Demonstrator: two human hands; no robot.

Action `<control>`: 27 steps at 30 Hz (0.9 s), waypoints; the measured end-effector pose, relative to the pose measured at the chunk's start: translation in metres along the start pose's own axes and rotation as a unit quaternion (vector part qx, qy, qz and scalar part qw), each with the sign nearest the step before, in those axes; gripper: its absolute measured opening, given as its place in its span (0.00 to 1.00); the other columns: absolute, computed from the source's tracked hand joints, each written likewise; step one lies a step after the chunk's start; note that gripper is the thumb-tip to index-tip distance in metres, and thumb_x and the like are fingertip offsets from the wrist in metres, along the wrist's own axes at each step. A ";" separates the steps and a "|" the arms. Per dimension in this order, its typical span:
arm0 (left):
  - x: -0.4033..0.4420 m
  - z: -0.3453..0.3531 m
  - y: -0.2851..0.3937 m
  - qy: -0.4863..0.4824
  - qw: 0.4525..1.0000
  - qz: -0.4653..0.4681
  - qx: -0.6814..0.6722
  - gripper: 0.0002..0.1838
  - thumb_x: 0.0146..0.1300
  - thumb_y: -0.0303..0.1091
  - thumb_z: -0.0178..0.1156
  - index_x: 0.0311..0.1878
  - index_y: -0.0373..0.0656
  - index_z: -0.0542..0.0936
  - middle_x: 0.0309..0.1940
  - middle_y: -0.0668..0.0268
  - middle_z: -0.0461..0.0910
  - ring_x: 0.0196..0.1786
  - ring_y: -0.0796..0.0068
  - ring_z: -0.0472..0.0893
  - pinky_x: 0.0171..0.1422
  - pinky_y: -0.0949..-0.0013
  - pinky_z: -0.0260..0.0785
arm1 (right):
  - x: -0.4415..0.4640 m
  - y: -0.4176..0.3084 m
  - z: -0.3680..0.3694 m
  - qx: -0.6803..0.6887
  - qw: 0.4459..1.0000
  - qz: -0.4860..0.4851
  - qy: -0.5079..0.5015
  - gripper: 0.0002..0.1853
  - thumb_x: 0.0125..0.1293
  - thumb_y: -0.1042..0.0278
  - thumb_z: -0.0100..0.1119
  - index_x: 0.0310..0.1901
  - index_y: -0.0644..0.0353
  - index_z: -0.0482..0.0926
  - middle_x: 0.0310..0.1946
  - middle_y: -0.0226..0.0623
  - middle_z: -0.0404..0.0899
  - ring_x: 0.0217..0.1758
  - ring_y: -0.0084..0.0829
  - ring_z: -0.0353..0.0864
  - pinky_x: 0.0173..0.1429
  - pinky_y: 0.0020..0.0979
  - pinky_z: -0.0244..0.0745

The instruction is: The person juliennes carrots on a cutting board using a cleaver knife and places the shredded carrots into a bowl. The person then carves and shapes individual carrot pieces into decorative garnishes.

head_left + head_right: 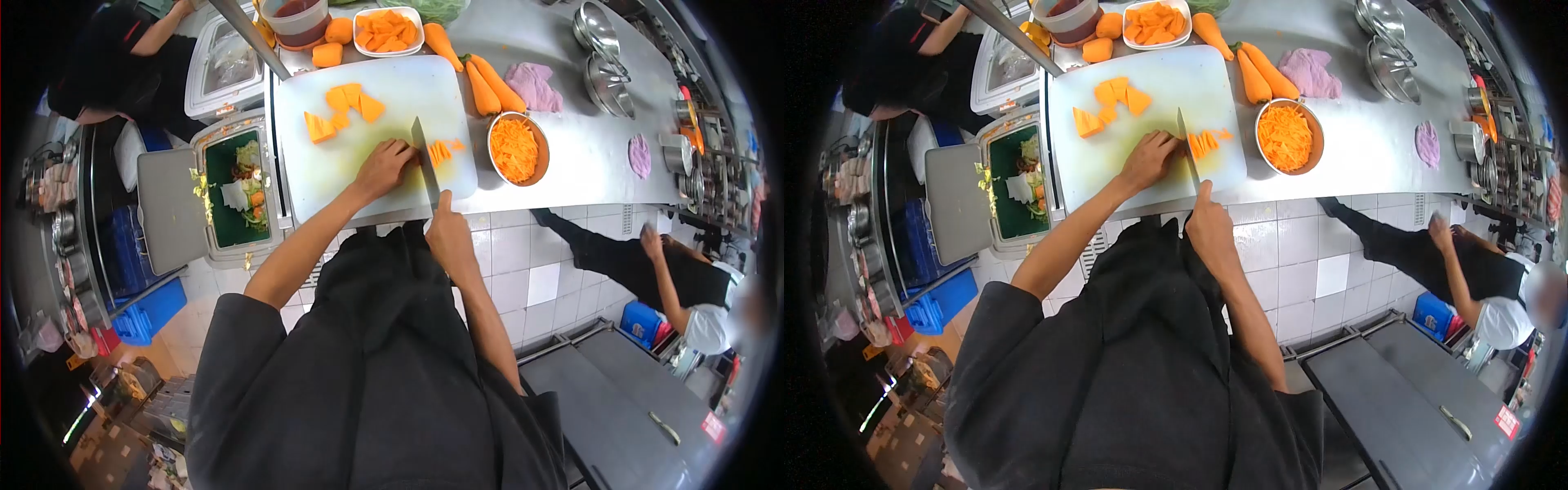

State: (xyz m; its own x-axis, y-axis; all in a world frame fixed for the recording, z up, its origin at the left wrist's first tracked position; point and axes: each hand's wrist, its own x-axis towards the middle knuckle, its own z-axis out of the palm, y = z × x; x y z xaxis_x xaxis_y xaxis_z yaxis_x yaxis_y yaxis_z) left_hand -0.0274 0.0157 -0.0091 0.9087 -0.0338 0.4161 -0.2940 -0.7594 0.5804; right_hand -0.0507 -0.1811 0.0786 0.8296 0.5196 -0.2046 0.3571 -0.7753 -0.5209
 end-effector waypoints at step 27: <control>-0.008 -0.006 0.005 -0.027 0.999 -0.006 0.021 0.10 0.55 0.24 0.59 0.42 0.43 0.78 0.38 0.61 0.74 0.45 0.59 0.75 0.54 0.59 0.67 | -0.017 -0.008 0.010 0.043 0.998 0.043 -0.024 0.14 0.69 0.76 0.48 0.50 0.73 0.57 0.21 0.68 0.74 0.28 0.68 0.76 0.30 0.60 0.70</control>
State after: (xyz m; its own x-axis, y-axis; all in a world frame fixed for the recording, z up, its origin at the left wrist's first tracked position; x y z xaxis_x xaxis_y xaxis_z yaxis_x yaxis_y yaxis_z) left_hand -0.0377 0.0162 -0.0057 0.9268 -0.0593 0.3707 -0.2720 -0.7867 0.5542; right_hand -0.0719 -0.1803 0.0785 0.8332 0.4710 -0.2898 0.2458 -0.7848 -0.5689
